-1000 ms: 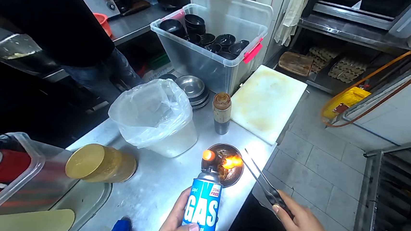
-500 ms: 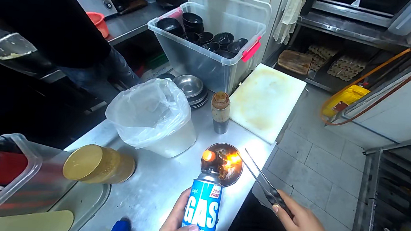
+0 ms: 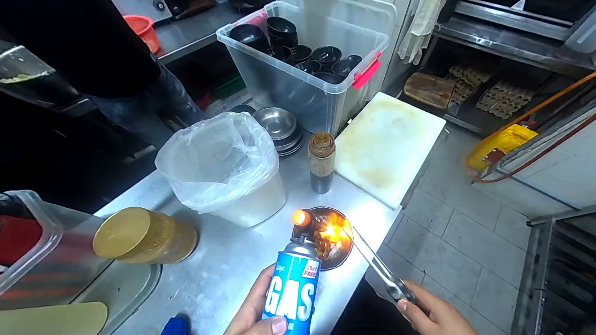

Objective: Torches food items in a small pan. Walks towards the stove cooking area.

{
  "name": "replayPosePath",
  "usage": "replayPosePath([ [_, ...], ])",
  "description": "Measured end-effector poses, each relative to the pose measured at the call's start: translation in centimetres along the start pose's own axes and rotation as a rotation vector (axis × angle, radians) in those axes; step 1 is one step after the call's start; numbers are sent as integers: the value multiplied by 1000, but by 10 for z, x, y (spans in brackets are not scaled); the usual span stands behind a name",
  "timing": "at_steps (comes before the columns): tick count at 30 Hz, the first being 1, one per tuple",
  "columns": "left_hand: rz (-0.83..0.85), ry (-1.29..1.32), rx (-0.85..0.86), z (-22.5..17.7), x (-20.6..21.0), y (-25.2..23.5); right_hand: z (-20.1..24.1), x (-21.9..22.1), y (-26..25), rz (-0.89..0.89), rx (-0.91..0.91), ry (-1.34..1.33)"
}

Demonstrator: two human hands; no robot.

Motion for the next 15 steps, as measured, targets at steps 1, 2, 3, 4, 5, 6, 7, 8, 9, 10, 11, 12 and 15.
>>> replayPosePath([
  [1, 0, -3, 2, -2, 1, 0, 1, -2, 0, 59, 34, -23],
  [2, 0, -4, 3, -3, 1, 1, 2, -4, 0, 113, 61, -48],
  [3, 1, 0, 1, -5, 1, 2, 4, -5, 0, 168, 78, -69],
  [4, 2, 3, -3, -6, 1, 4, 6, -6, 0, 220, 85, -87],
  [5, -2, -1, -9, -7, 1, 7, 9, -7, -1, 264, 92, -99],
  [6, -11, -5, -15, -8, 0, 10, 13, -8, -3, 300, 99, -99],
  [7, -24, -11, -25, -8, -1, 13, 15, -9, -7, 331, 109, -89],
  [8, -38, -18, -35, -7, -3, 17, 18, -10, -12, 357, 123, -72],
  [9, -52, -25, -43, -6, -6, 20, 21, -11, -17, 376, 134, -54],
  [10, -64, -25, -47, -6, -8, 23, 24, -12, -23, 389, 142, -38],
  [11, -74, -25, -47, -5, -9, 26, 26, -12, -29, 400, 145, -26],
  [12, -83, -20, -42, -4, -11, 28, 27, -12, -35, 412, 143, -21],
  [15, -90, -7, -26, -2, -13, 36, 31, -12, -51, 470, 133, -22],
])
Point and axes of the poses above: each hand's wrist, its own y-axis away from the middle knuckle, its own x-axis out of the palm, z = x × y, the point moved 3 cm from there along -y, towards the middle knuckle, and after that the axes turned 1 degree about z, right-handed, at the moved point
